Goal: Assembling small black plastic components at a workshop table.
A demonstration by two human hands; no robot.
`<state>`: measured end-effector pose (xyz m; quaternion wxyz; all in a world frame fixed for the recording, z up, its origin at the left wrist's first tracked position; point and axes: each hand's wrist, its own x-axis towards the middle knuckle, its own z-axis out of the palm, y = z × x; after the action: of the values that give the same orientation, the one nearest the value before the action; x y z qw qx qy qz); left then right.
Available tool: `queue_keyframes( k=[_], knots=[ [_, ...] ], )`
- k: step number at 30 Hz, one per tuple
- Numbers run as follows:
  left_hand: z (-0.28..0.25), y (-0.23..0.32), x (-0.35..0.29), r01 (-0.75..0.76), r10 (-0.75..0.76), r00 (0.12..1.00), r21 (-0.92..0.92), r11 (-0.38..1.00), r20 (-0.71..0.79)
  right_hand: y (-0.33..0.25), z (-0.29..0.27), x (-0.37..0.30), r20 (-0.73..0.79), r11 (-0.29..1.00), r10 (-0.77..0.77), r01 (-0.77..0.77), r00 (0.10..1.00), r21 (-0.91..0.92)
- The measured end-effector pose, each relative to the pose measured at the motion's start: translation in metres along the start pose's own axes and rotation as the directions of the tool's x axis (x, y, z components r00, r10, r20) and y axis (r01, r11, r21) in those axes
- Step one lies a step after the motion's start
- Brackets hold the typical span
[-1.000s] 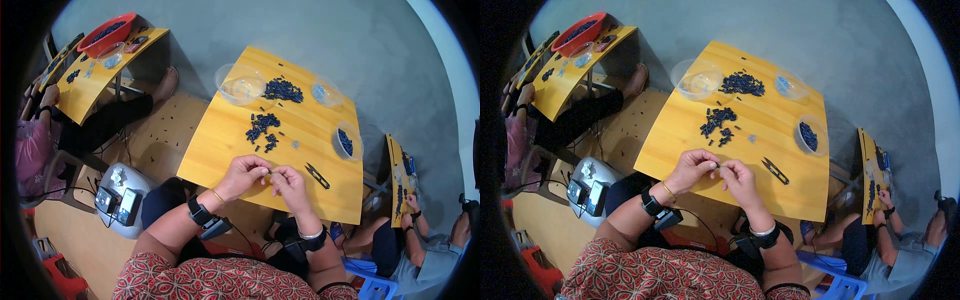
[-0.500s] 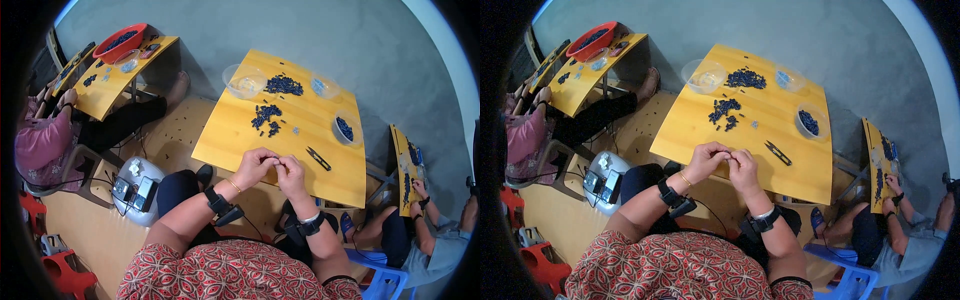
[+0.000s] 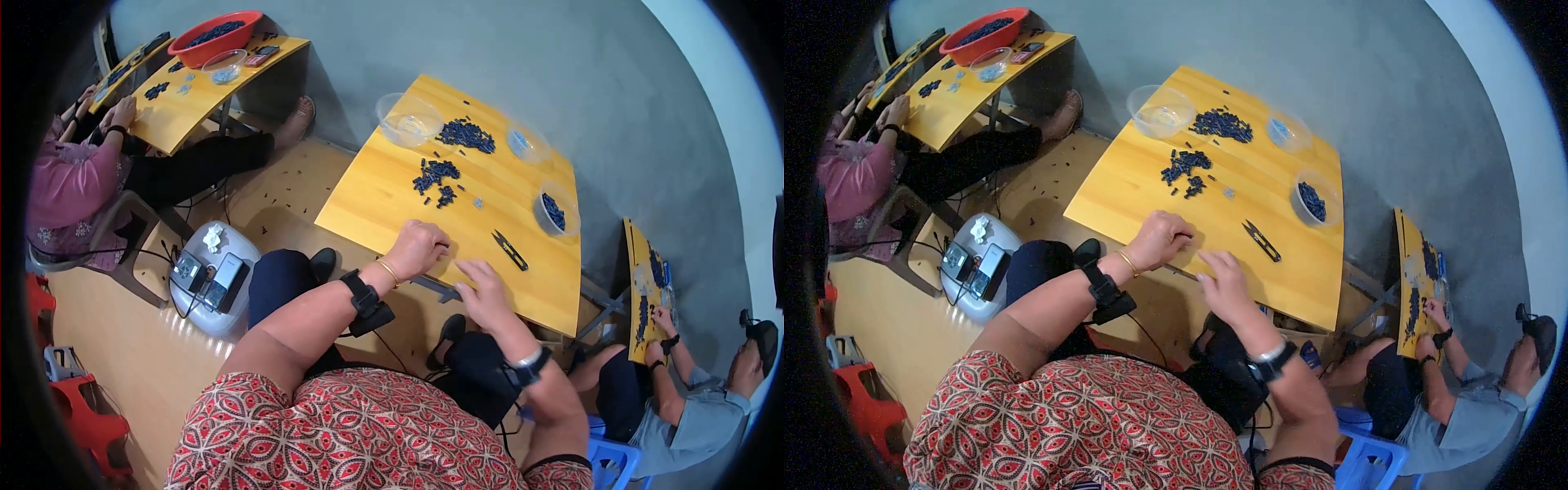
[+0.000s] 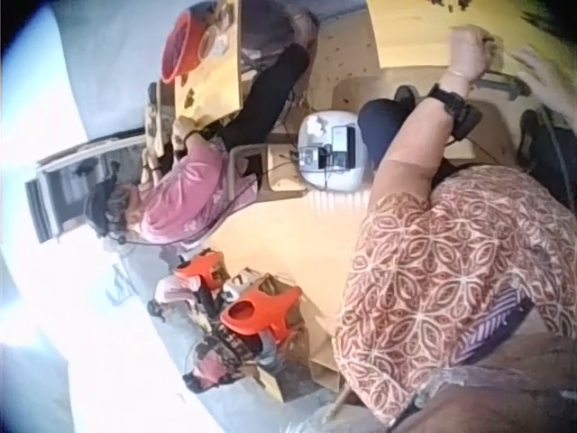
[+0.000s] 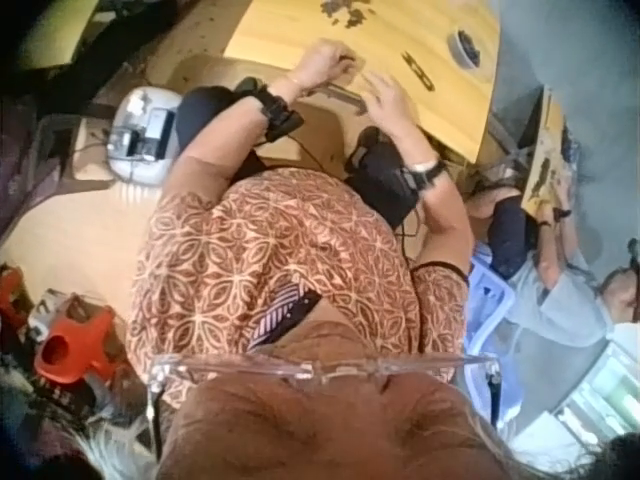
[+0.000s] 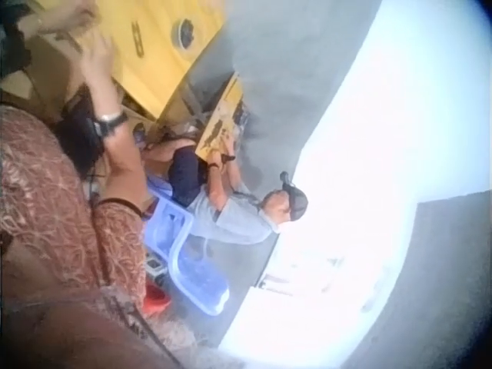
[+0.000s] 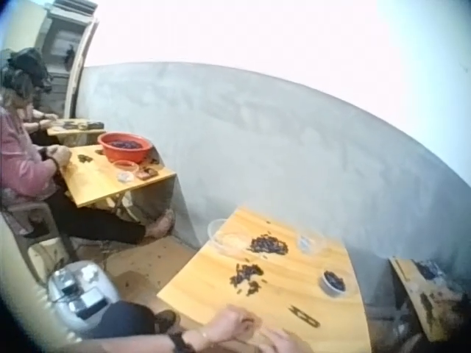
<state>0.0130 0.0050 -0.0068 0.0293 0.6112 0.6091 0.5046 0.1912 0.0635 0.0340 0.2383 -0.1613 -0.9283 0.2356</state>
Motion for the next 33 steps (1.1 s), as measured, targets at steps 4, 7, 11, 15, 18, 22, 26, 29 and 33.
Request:
queue_keyframes(
  k=[4, 7, 11, 15, 18, 22, 26, 29, 33],
  knots=[
    [0.0, -0.008, -0.004, 0.013, -0.014, 1.0, -0.052, 0.999, -0.012, -0.033, -0.048, -0.021, 0.159, 0.997, 0.075, -0.069, 0.984, -0.04],
    [0.0, -0.011, -0.003, -0.001, -0.002, 0.999, -0.053, 0.999, -0.05, -0.049, -0.058, -0.025, 0.138, 0.99, 0.124, -0.131, 0.983, 0.044],
    [-0.004, -0.011, -0.004, 0.047, -0.047, 0.999, 0.063, 0.997, -0.014, -0.033, -0.027, -0.018, 0.166, 0.917, 0.289, -0.323, 0.943, 0.236],
    [-0.001, -0.009, -0.003, 0.0, 0.001, 1.0, 0.025, 1.0, -0.03, 0.001, 0.002, 0.007, 0.106, 0.861, 0.392, -0.405, 0.914, 0.307],
    [0.002, -0.01, -0.005, -0.014, 0.015, 1.0, 0.029, 0.999, -0.028, 0.031, 0.021, 0.037, -0.006, 0.886, 0.384, -0.367, 0.923, 0.284],
    [0.002, -0.009, -0.006, -0.02, 0.021, 1.0, 0.039, 0.999, -0.014, 0.03, 0.041, 0.072, -0.161, 0.938, 0.347, -0.342, 0.924, 0.063],
    [0.004, -0.008, -0.005, -0.011, 0.014, 0.999, 0.068, 0.998, -0.053, 0.021, 0.05, 0.081, -0.18, 0.912, 0.346, -0.375, 0.921, -0.168],
    [0.002, -0.01, -0.005, -0.02, 0.025, 0.998, 0.079, 0.997, -0.055, 0.019, 0.054, 0.082, -0.188, 0.913, 0.257, -0.302, 0.948, -0.274],
    [0.0, -0.01, -0.004, -0.03, 0.034, 0.998, 0.073, 0.997, -0.059, 0.018, 0.053, 0.082, -0.192, 0.907, 0.252, -0.301, 0.949, -0.295]
  ],
)
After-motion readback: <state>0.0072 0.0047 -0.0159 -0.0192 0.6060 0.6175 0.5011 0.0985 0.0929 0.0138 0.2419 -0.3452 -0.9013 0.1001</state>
